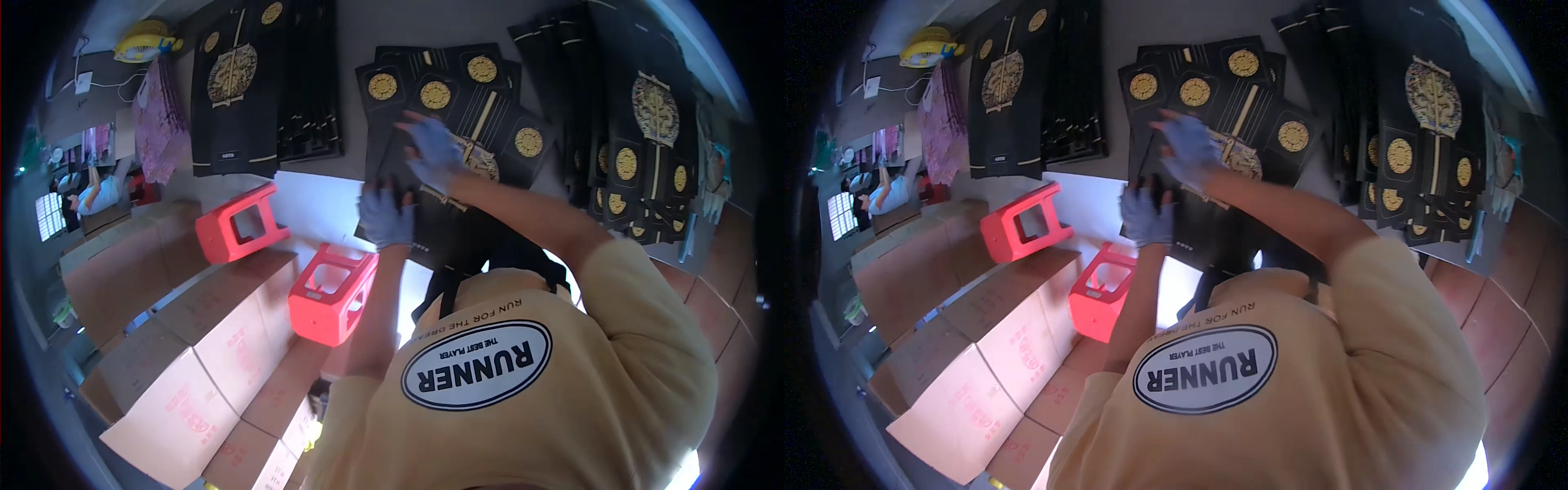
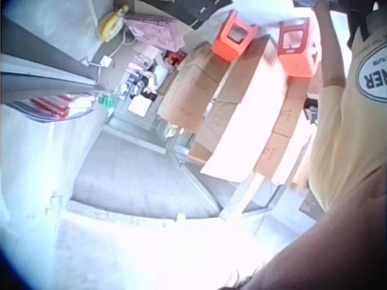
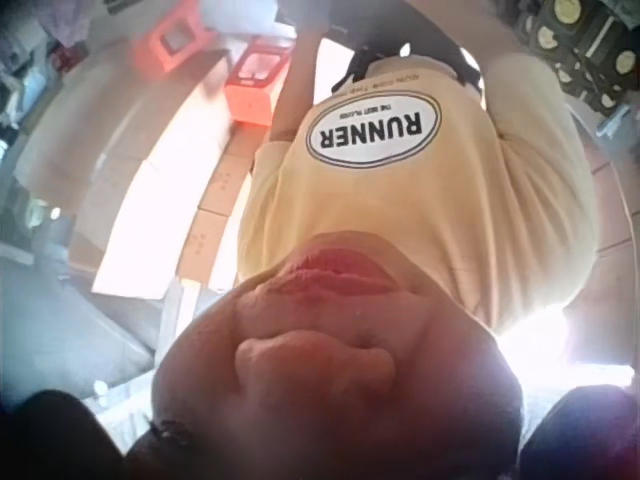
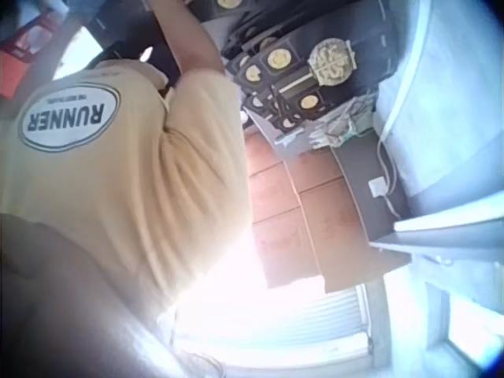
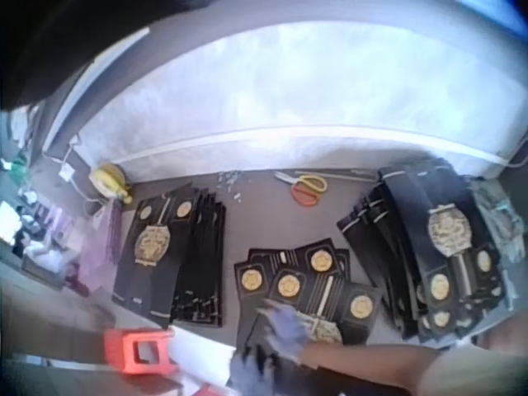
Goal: The person applies a strip of adhesive tape to the edge of a black rectangular package with gold patterns using a handheld dispenser. They repeatedly smooth the tape down with their gloved fingers to ensure it adheres properly. The person handles multiple packages, applying tape to each one individually.
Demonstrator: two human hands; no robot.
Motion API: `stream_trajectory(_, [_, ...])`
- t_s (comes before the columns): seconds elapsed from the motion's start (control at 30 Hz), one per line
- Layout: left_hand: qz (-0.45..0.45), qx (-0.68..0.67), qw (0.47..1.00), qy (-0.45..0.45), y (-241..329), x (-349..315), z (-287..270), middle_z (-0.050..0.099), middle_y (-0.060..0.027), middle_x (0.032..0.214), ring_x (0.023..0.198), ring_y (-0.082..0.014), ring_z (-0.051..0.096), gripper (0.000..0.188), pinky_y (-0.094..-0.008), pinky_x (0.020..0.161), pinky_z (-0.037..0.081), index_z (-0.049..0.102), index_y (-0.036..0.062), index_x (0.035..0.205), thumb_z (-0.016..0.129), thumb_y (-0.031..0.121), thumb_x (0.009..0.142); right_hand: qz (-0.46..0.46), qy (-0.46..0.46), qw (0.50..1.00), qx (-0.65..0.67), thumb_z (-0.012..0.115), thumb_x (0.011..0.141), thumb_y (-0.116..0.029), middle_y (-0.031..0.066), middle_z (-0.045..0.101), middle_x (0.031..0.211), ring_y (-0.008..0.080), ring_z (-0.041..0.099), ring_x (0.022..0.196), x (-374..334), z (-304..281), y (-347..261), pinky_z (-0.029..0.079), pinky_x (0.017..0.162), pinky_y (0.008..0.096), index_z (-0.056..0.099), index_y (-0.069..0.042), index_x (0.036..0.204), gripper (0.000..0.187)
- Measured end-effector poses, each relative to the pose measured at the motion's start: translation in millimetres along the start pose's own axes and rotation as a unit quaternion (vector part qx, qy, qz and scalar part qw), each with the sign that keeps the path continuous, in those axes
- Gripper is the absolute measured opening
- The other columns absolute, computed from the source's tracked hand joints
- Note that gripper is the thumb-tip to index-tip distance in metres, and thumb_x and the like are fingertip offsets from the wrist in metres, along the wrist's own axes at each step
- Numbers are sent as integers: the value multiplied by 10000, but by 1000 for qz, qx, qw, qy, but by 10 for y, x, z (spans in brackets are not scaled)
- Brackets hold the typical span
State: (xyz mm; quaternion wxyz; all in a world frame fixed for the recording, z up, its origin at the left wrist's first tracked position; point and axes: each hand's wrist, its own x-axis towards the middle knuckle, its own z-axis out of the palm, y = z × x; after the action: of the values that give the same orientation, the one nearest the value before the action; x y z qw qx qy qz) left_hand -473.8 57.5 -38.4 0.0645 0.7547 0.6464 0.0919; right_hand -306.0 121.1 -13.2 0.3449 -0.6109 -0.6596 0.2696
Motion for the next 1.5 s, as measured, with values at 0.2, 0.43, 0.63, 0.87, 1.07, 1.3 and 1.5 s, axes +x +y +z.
stream_trajectory(0.2, [-193,-11,976,-96,6,221,15,487,-183,1128,1016,-344,531,741,-450,826,449,404,86,1299,590,563,762,392,120,907,-95,650,704,-122,164,447,1214,351,402,1166,-1517,-1062,553,358,977,413,401,-66,1256,608])
stream_trajectory(0.43, [-256,-227,912,-226,-38,451,-251,524,-256,1198,1109,-381,517,783,-415,909,421,384,6,1284,580,571,778,467,91,879,-31,616,738,-381,213,295,1412,358,291,1306,-969,-875,510,313,1040,402,339,-72,1337,728])
stream_trajectory(0.63, [-206,-442,870,-74,-295,456,243,566,-197,1121,1032,-259,547,609,-337,870,427,433,-66,1179,705,299,775,450,77,863,218,713,728,-358,199,587,1121,290,573,1021,-851,-826,1136,425,901,328,391,-6,1287,735])
stream_trajectory(0.87, [-105,-661,740,67,140,396,-605,508,-139,1178,1005,-184,519,488,-285,829,453,433,-11,1165,691,189,802,126,209,922,302,641,821,-66,77,547,1167,135,509,1039,-1086,-1454,90,400,911,264,409,8,1287,526])
stream_trajectory(1.07, [86,-543,820,160,130,499,-683,450,-186,1270,1175,-296,451,805,-347,997,344,259,-8,1361,706,312,772,-34,280,929,238,656,812,-141,84,547,1136,195,509,1029,-1106,-1471,88,395,919,316,403,-3,1269,540])
stream_trajectory(1.3, [-122,-395,907,-83,61,342,-392,518,-228,1211,1110,-409,496,775,-432,934,398,334,45,1301,699,421,730,128,160,973,106,666,807,-157,111,532,1233,205,523,1064,-1564,-958,590,388,942,324,325,-48,1362,660])
stream_trajectory(1.5, [-137,-422,894,55,-205,472,-1206,593,-205,1107,1049,-380,546,577,-414,879,426,484,53,1167,691,390,746,91,177,977,81,606,862,-161,150,442,1305,222,433,1164,-924,-949,-64,316,1006,312,287,23,1365,624])
